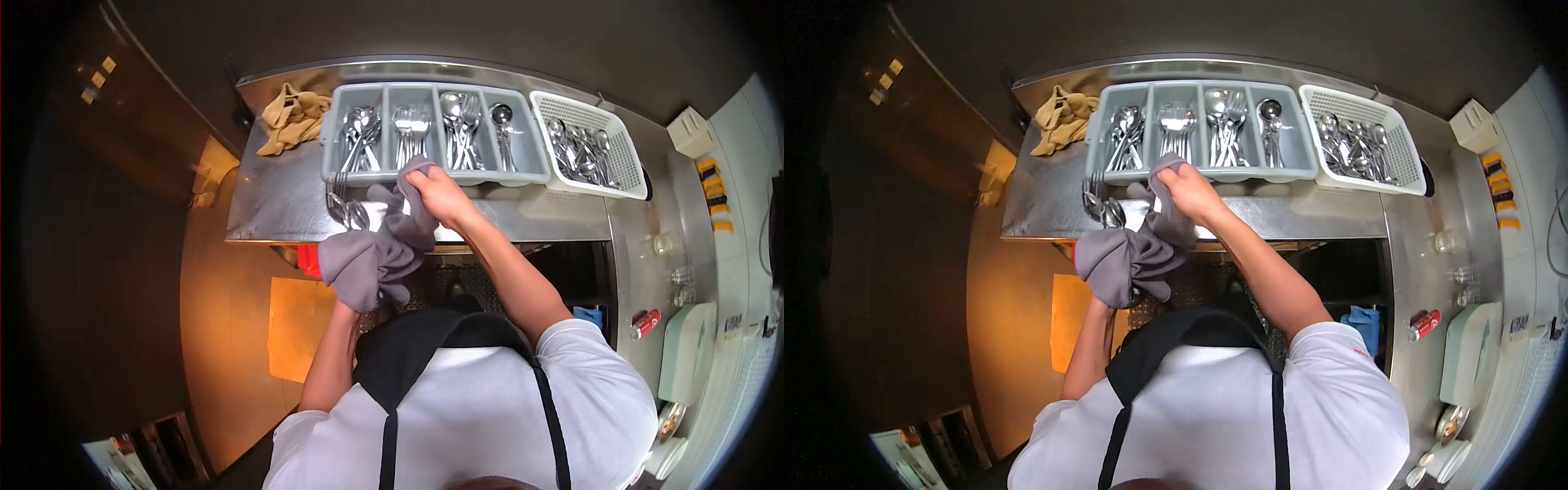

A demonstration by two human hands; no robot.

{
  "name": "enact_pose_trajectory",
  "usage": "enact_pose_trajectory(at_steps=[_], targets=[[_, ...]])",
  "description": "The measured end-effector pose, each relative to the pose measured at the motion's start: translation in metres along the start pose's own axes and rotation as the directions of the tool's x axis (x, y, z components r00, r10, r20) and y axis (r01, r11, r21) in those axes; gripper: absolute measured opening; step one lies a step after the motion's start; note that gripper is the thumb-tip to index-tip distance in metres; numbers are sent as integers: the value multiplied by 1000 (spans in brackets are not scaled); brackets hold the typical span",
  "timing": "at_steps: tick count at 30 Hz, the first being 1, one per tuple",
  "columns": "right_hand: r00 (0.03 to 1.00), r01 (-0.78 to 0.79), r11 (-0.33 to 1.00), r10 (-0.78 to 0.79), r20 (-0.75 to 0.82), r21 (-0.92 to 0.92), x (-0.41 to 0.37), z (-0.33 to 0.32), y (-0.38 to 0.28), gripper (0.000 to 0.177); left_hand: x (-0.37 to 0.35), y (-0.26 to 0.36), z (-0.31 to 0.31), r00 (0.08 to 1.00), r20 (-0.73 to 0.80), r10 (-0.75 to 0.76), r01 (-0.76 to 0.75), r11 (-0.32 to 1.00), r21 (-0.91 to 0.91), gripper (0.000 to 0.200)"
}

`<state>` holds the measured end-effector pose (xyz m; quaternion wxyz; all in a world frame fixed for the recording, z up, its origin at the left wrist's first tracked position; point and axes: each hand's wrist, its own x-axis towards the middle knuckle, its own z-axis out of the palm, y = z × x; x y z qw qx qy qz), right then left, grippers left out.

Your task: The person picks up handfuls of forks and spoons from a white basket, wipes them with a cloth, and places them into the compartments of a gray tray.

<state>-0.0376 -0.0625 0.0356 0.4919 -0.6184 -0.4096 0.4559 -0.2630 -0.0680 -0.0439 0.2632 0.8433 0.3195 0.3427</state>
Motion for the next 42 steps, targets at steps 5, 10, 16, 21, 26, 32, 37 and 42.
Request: enact_pose_trajectory(at_steps=[5, 10, 16, 21, 26, 32, 37, 42], targets=[[992, -91, 899, 119, -38, 429, -30, -38, 15, 24, 5, -8, 8, 975, 184, -125, 130, 991, -16, 18], [983, -143, 676, 181, 25, 723, 13, -87, 38, 25, 30, 33, 24, 987, 159, -22, 69, 952, -298, 12], [989, -59, 793, 129, -72, 607, -48, -102, 62, 26, 37, 20, 42, 983, 160, 86, -39, 959, -280, 14], [965, 172, 844, -249, 87, 507, -81, -147, 28, 39, 48, 44, 21, 987, 67, 143, -132, 980, -150, 13], [898, 439, 833, -391, -202, 337, -62, -142, 17, 41, 55, 17, 32, 978, 175, 116, -122, 992, 21, 16], [993, 52, 485, 68, -97, 873, -41, -88, 47, 38, 52, 8, 56, 968, 146, 202, -187, 976, -111, 21], [966, 244, 912, -199, -164, 331, -36, -38, 53, 26, 56, 18, 70, 908, 403, 115, -158, 985, 75, 17], [960, 57, 834, 104, -259, 548, -20, -49, 31, 17, 43, 34, 82, 972, 219, 87, 33, 869, -493, 11]])
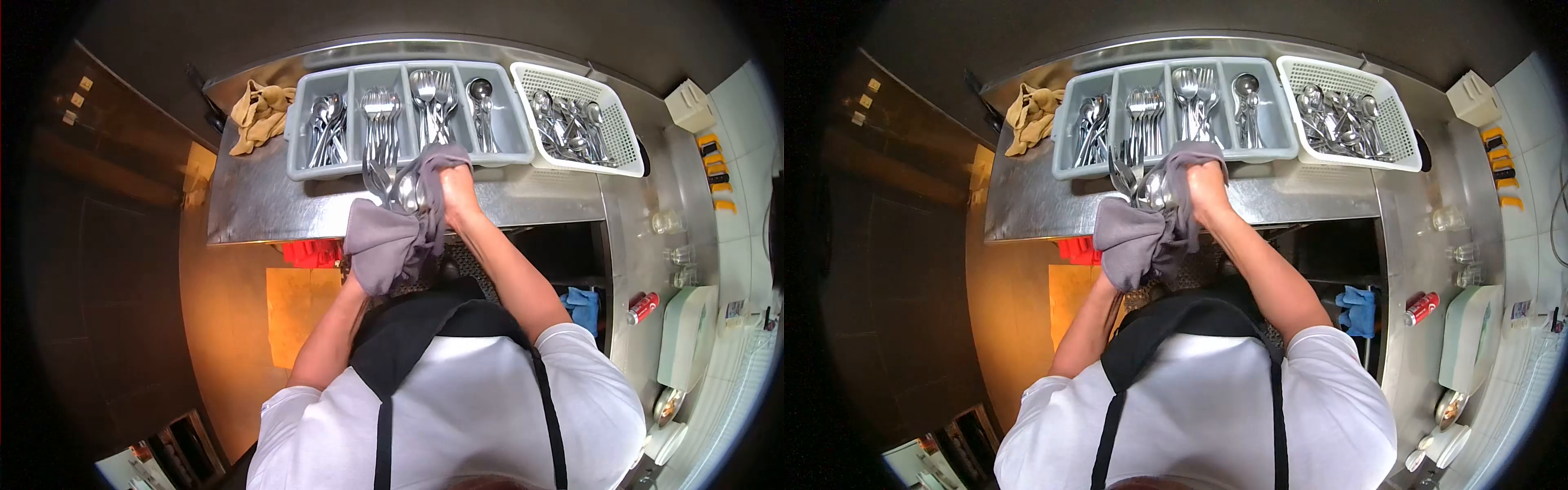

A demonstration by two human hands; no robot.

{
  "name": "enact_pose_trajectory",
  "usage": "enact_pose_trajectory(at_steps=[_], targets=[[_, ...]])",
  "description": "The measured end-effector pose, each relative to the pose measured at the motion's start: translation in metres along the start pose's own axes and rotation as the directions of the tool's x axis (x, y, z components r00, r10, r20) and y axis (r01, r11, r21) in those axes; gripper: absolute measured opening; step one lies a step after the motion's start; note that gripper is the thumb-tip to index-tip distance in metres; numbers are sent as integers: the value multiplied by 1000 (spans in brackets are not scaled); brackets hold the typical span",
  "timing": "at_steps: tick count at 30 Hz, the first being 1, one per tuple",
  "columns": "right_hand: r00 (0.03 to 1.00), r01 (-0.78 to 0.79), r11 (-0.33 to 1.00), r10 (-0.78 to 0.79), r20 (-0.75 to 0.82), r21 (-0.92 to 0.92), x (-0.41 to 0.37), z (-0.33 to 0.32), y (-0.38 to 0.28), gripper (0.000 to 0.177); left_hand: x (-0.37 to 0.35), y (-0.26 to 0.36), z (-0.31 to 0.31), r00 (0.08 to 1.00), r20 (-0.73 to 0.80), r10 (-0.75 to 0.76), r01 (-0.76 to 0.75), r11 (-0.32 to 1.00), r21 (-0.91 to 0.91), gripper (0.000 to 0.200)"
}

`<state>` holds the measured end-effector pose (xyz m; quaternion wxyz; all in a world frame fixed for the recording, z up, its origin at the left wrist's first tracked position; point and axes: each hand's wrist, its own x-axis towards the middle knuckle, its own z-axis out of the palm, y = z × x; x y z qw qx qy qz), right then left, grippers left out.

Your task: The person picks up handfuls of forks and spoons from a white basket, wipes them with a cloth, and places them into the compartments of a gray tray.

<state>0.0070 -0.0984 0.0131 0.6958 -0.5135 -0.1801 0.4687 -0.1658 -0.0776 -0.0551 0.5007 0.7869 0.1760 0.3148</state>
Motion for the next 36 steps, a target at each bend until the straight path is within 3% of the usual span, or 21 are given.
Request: enact_pose_trajectory(at_steps=[3, 4, 5, 7, 11, 13, 14, 15, 17, 18, 19, 20, 23, 24, 26, 28, 29, 31, 33, 35, 36], targets=[[995, 44, 999, -43, 85, -8, 2, -12, 14, 16, 2, 33, -9, 986, -82, -142, 131, 982, -133, 12], [989, 73, 997, -71, 127, -11, -5, -8, 10, 17, 5, 38, -13, 970, 30, -240, 239, 971, 23, 16], [915, 380, 831, -276, 293, -406, -17, -3, 7, 20, 9, 41, -18, 929, 123, -349, 324, 927, 189, 20], [925, 327, 875, -218, 312, -357, -32, 4, 10, 20, 8, 41, -16, 901, 130, -415, 374, 892, 253, 21], [871, 491, 697, -388, 300, -524, -7, -13, 23, 18, -4, 36, 19, 956, -166, -241, 218, 965, -146, 10], [826, 552, 606, -491, 276, -573, 0, -17, 11, 18, 4, 51, 14, 988, -155, -12, 15, 1000, 21, 8], [792, 556, 611, -596, 135, -563, 6, -11, 7, 20, 7, 63, 0, 987, -12, 159, -150, 954, 260, 9], [881, 429, 774, -473, 25, -465, 13, -15, 11, 20, 9, 72, -9, 945, 166, 282, -327, 827, 457, 9], [947, 306, 933, -319, -40, -192, 13, -21, 25, 19, 7, 57, -1, 971, 9, 240, -226, 899, 375, 8], [959, 233, 956, -256, -119, -181, 6, -14, 30, 19, 7, 47, 6, 974, -69, 214, -181, 928, 325, 8], [961, 161, 973, -193, -196, -166, -5, -4, 37, 22, 10, 49, -3, 996, 76, -51, 25, 949, 314, 17], [970, 227, 927, -243, -19, -298, -18, 3, 42, 24, 13, 50, -12, 926, 215, -311, 215, 901, 377, 29], [983, 153, 932, -110, 145, -328, -16, -9, 30, 27, 38, 78, -17, 872, 267, -409, 234, 830, 506, 31], [994, 92, 963, -75, 75, -252, -11, -11, 28, 27, -10, -32, 0, 990, 73, -117, 94, 960, 263, 29], [998, -17, 996, 12, -62, -83, -1, -15, 28, 26, 14, 16, 5, 997, 78, -3, -26, 927, 374, 14], [990, 141, 961, -141, 17, -239, -13, -10, 36, 24, 23, 35, 7, 985, 25, 173, -164, 863, 478, 13], [977, 215, 925, -205, 65, -314, -21, -9, 42, 23, 23, 35, 5, 989, 31, 145, -143, 872, 468, 12], [982, 190, 902, -175, 74, -387, -21, -13, 47, 20, 22, 38, -1, 996, 40, 84, -94, 888, 451, 11], [987, 135, 897, -85, 135, -421, -17, -22, 41, 20, 16, 51, 1, 977, -95, -192, 194, 981, 8, 9], [982, 35, 908, 47, 184, -417, -3, -25, 38, 18, 12, 53, -6, 980, -133, -151, 163, 983, 88, 8], [974, 19, 901, 81, 211, -432, -6, -14, 16, 18, 12, 48, -19, 995, -90, 44, -5, 918, 397, 8]])
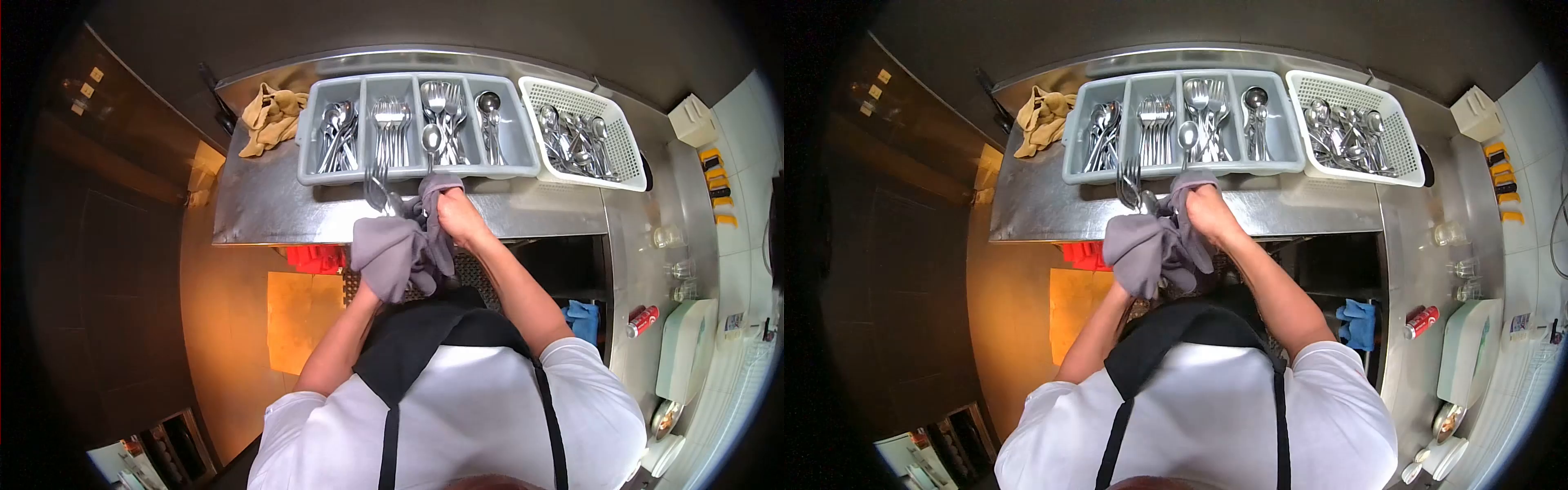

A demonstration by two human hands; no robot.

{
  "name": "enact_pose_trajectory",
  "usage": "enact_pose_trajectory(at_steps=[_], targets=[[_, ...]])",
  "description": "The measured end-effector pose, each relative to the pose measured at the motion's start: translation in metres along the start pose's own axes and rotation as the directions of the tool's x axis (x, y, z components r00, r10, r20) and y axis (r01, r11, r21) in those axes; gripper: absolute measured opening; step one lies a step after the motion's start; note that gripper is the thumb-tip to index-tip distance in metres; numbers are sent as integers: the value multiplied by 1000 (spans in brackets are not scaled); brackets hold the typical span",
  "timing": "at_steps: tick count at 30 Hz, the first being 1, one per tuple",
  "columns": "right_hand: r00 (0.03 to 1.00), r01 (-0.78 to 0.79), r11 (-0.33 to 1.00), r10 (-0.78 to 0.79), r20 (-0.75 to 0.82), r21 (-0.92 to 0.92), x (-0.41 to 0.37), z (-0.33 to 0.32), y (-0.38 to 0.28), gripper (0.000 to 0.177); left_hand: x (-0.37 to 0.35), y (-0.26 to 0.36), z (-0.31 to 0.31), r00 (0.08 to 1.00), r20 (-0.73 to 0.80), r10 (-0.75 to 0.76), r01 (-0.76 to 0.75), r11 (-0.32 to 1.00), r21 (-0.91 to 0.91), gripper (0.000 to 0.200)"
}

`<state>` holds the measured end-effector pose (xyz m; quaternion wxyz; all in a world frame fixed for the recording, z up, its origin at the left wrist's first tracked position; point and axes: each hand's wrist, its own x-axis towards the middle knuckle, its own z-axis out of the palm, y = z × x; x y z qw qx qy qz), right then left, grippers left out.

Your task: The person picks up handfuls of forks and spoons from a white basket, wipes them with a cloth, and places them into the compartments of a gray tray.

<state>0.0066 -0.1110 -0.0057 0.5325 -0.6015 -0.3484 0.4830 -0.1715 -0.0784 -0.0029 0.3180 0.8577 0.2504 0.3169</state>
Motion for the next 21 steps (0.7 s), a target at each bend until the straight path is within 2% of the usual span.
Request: enact_pose_trajectory(at_steps=[1, 2, 5, 6, 9, 10, 12, 15, 16, 18, 19, 20, 21], targets=[[999, -22, 1000, 23, 39, -12, 0, 1, -13, 18, -1, -8, -4, 981, 25, 193, -192, 937, 292, 7], [992, -85, 996, 87, 90, -34, 4, -1, -14, 18, -8, -10, 1, 963, -192, 190, -149, 966, 209, 8], [970, -212, 975, 201, 134, 73, 17, 3, -15, 20, -17, -19, -14, 981, -151, 118, -88, 977, 192, 7], [973, -205, 974, 192, 130, 94, 21, 8, -15, 20, -19, -21, -18, 992, -111, 67, -52, 990, 134, 7], [979, -142, 987, 129, 158, 74, 22, 21, -21, 19, -25, -23, -39, 998, 19, -61, 51, 940, 338, 19], [978, -110, 993, 99, 184, 51, 27, 27, -19, 19, -29, -30, -36, 991, -24, -134, 136, 982, 130, 18], [972, -41, 999, 37, 233, 11, 46, 41, -12, 18, -40, -49, -22, 955, -59, -290, 260, 918, -299, 16], [950, -224, 916, 129, 283, 334, 77, 61, -11, 16, -36, -34, -32, 965, -162, -204, 202, 979, -27, 13], [957, -204, 824, 56, 283, 528, 77, 69, -14, 17, -38, -36, -34, 968, -195, -157, 165, 986, 26, 13], [940, -204, 864, 41, 339, 461, 63, 73, -23, 17, -41, -42, -39, 966, -253, -61, 98, 986, 138, 12], [930, -202, 883, 37, 365, 423, 56, 72, -25, 19, -41, -41, -42, 970, -233, -72, 111, 981, 158, 12], [911, 83, 970, -167, 378, 227, 68, 67, 13, 22, -41, -39, -44, 974, -212, -84, 122, 977, 174, 12], [925, 264, 964, -255, 280, 3, 42, 77, -2, 26, -41, -37, -44, 977, -188, -96, 132, 973, 189, 12]])
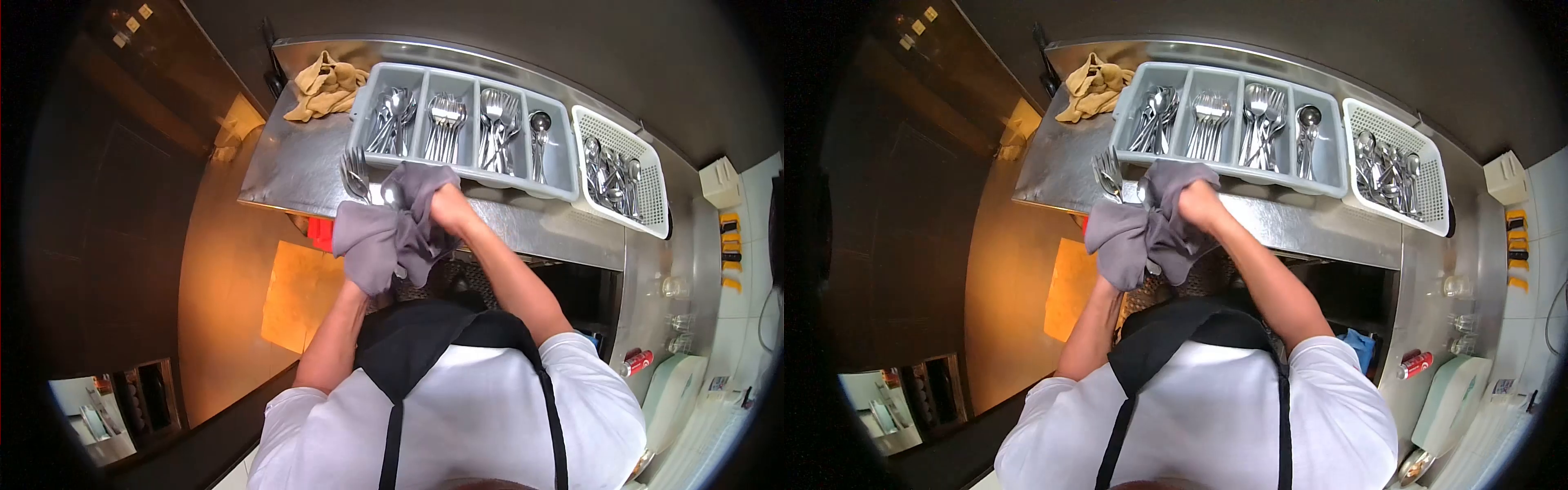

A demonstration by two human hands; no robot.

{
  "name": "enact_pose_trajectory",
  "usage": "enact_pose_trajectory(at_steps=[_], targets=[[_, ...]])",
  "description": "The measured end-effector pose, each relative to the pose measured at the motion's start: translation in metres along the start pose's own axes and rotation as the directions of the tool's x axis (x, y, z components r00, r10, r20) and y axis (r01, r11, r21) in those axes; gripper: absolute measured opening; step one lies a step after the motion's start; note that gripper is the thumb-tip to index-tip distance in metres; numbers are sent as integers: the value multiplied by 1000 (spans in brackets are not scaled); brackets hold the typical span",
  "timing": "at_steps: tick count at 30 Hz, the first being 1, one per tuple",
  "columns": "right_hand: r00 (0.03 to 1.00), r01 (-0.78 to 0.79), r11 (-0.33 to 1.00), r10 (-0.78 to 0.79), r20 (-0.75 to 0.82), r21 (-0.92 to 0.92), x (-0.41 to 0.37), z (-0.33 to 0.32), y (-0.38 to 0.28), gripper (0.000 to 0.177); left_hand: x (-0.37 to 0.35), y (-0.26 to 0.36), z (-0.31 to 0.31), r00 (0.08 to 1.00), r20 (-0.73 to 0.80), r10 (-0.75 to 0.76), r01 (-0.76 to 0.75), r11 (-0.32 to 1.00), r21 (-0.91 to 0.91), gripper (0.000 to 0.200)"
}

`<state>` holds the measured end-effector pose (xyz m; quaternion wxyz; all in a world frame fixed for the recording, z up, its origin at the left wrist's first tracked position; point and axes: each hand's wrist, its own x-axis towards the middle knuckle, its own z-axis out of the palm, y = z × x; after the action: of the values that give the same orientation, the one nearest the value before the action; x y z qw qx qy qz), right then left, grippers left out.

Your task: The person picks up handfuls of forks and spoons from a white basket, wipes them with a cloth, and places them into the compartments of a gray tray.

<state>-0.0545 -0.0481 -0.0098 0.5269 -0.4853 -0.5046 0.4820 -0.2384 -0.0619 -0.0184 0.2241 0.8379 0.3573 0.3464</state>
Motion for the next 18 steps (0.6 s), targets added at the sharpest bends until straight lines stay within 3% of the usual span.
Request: enact_pose_trajectory(at_steps=[2, 3, 5, 6, 7, 10, 11, 12, 13, 14, 16, 17, 18], targets=[[951, 279, 927, -229, 210, -253, -15, 14, -15, 20, -5, -11, 6, 988, 134, -83, 106, 979, -174, 12], [960, 267, 918, -225, 170, -293, -15, 16, -13, 22, -5, -14, 8, 972, 207, -109, 160, 954, -252, 12], [930, 364, 768, -324, 171, -527, -7, 8, 6, 21, -11, -7, 17, 958, 197, -209, 285, 790, -543, 10], [912, 394, 668, -370, 178, -632, -5, 7, 2, 21, -10, -5, 21, 985, 125, -119, 163, 878, -451, 9], [910, 346, 692, -412, 47, -634, -5, 7, -5, 17, -8, -3, 25, 998, 51, -26, 42, 940, -340, 7], [939, 144, 817, -291, -184, -558, 9, -13, -9, 14, -2, 30, 5, 970, -43, 238, -241, 967, -84, 7], [856, 221, 655, -485, -178, -722, 15, -23, 1, 16, 13, 40, -21, 904, 416, 95, -94, 995, -25, 13], [862, 243, 748, -459, -216, -618, 18, -27, 9, 19, 7, 33, -14, 951, 288, 115, -114, 993, -18, 13], [914, 143, 918, -265, -306, -369, 15, -19, 5, 19, -1, 24, -1, 979, 155, 135, -136, 991, -8, 13], [941, 23, 996, -52, -334, -90, 9, -7, 1, 19, -7, 15, 8, 987, 17, 158, -158, 987, 3, 13], [984, 30, 986, -58, -171, -163, -8, 19, 0, 18, -4, 1, 6, 998, 15, 62, -60, 990, -128, 17], [983, 168, 970, -178, -41, -175, -23, 34, 2, 17, -9, -18, 17, 996, 23, -82, 85, 963, -257, 18], [991, 130, 983, -123, 59, -130, -15, 33, 1, 16, -8, -20, 16, 974, 51, -221, 224, 897, -381, 20]])
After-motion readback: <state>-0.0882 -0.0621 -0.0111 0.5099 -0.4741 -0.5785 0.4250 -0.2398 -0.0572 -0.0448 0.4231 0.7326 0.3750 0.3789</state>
